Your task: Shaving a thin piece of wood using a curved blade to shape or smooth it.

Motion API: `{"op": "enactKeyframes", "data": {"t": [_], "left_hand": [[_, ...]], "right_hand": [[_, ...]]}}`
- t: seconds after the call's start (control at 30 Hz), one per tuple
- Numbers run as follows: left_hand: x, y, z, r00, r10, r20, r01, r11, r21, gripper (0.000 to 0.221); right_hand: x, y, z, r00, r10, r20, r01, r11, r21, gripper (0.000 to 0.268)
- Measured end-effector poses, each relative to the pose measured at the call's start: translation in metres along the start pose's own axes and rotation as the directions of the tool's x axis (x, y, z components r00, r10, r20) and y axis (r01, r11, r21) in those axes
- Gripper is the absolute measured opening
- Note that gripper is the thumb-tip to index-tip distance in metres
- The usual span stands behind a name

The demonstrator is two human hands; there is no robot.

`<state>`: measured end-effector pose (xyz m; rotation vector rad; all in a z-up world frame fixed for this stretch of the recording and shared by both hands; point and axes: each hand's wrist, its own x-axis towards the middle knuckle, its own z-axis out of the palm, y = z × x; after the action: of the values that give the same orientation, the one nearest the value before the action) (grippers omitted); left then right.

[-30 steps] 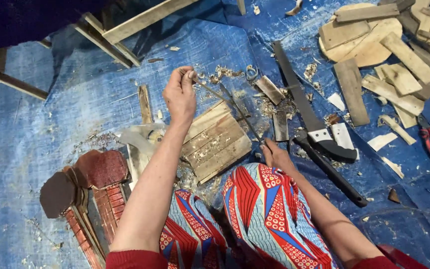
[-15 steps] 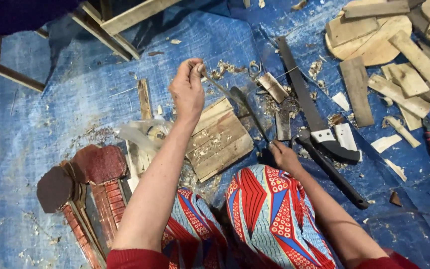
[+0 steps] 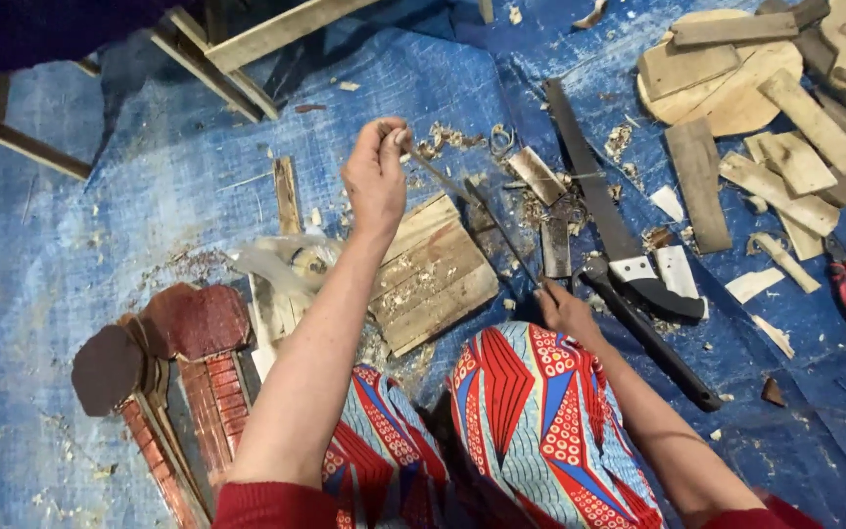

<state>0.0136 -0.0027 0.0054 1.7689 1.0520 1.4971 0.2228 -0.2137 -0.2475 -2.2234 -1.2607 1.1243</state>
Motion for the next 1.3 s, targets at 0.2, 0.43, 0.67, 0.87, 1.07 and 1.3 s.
{"op": "enactKeyframes", "data": {"t": [0.2, 0.43, 0.67, 0.87, 1.07, 1.3], "left_hand": [[-0.001, -0.002, 0.003, 0.997, -0.073, -0.032, 0.074, 0.997, 0.021, 0.014], [0.057, 0.070, -0.067, 0.996, -0.040, -0.080, 0.023, 0.979, -0.200, 0.015], [0.045, 0.093, -0.068, 0.990, 0.051, -0.133, -0.068, 0.990, -0.127, 0.017], [0.046, 0.112, -0.082, 0.978, 0.114, -0.173, -0.136, 0.983, -0.123, 0.014], [0.035, 0.103, -0.073, 0.962, 0.172, -0.211, -0.204, 0.969, -0.142, 0.023], [0.003, 0.061, 0.019, 0.996, 0.059, -0.067, -0.074, 0.964, -0.255, 0.016]], "right_hand": [[-0.112, -0.131, -0.075, 0.995, 0.069, 0.077, -0.094, 0.915, 0.391, 0.064], [-0.067, -0.064, -0.049, 0.998, 0.011, 0.056, -0.024, 0.970, 0.242, 0.060], [-0.087, -0.103, -0.074, 0.995, -0.087, -0.039, 0.094, 0.957, 0.276, 0.058], [-0.063, -0.066, -0.048, 0.999, -0.036, -0.027, 0.042, 0.946, 0.320, 0.056], [-0.035, -0.002, -0.019, 0.994, 0.099, -0.045, -0.083, 0.959, 0.271, 0.057], [-0.016, 0.001, -0.064, 0.973, 0.111, -0.201, -0.037, 0.939, 0.341, 0.045]]}}
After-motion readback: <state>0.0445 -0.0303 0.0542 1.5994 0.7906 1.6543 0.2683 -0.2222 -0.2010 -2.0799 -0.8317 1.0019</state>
